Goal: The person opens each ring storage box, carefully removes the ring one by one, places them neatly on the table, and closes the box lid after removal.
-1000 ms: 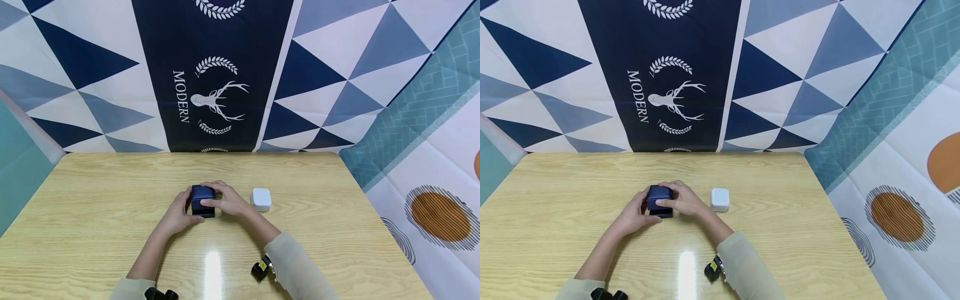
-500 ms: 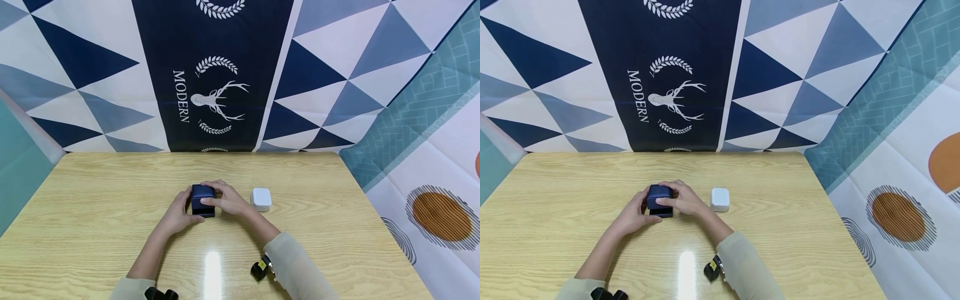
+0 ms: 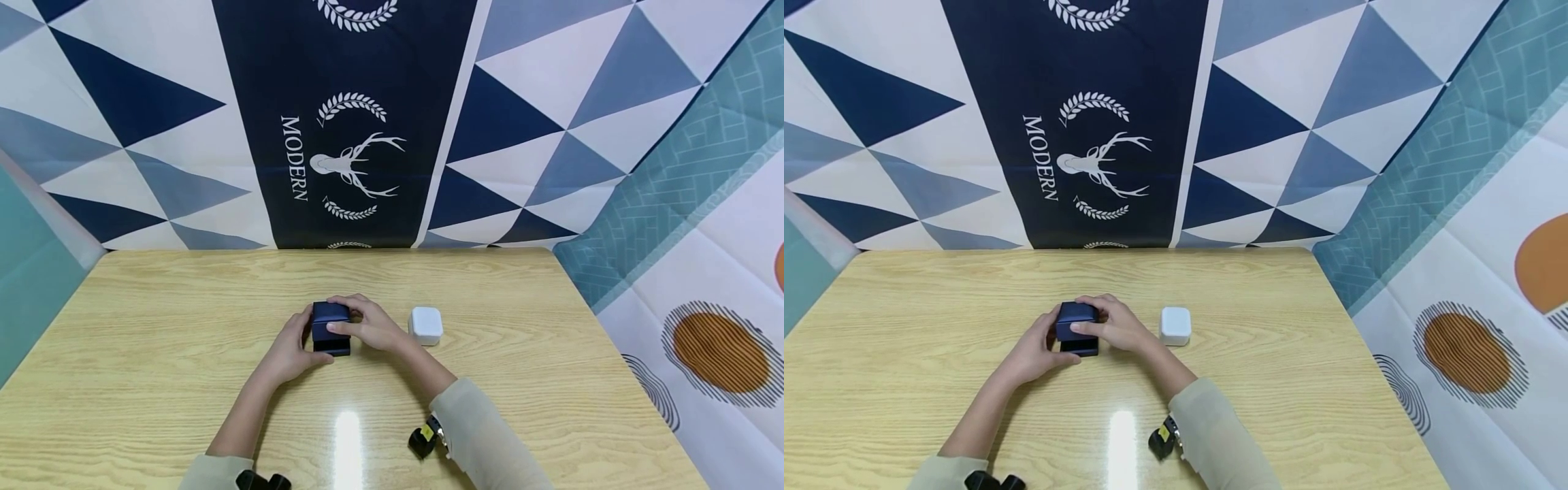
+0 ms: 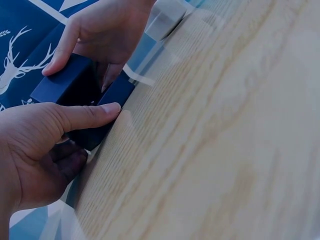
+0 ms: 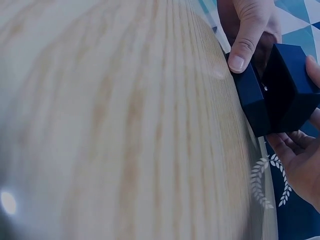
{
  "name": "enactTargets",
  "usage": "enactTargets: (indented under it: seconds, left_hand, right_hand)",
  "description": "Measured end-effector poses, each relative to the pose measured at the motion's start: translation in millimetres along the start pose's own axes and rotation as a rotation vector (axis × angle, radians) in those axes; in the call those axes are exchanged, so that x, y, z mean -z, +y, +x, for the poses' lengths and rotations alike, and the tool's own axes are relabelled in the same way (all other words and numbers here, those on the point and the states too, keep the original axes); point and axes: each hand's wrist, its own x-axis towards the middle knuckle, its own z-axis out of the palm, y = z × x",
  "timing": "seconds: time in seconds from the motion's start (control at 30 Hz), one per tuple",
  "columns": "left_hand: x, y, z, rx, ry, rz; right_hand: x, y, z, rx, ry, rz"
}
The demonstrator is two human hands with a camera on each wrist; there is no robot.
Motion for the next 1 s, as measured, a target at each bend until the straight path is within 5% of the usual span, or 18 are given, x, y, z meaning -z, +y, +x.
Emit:
enactTargets:
  seconds: [1.0]
  left_hand:
    - [0.1, -0.6, -0.9, -0.010, -0.006, -0.029]
  right_hand:
    - [-2.4, 1.7, 1.0, -0.025, 0.020, 0.052]
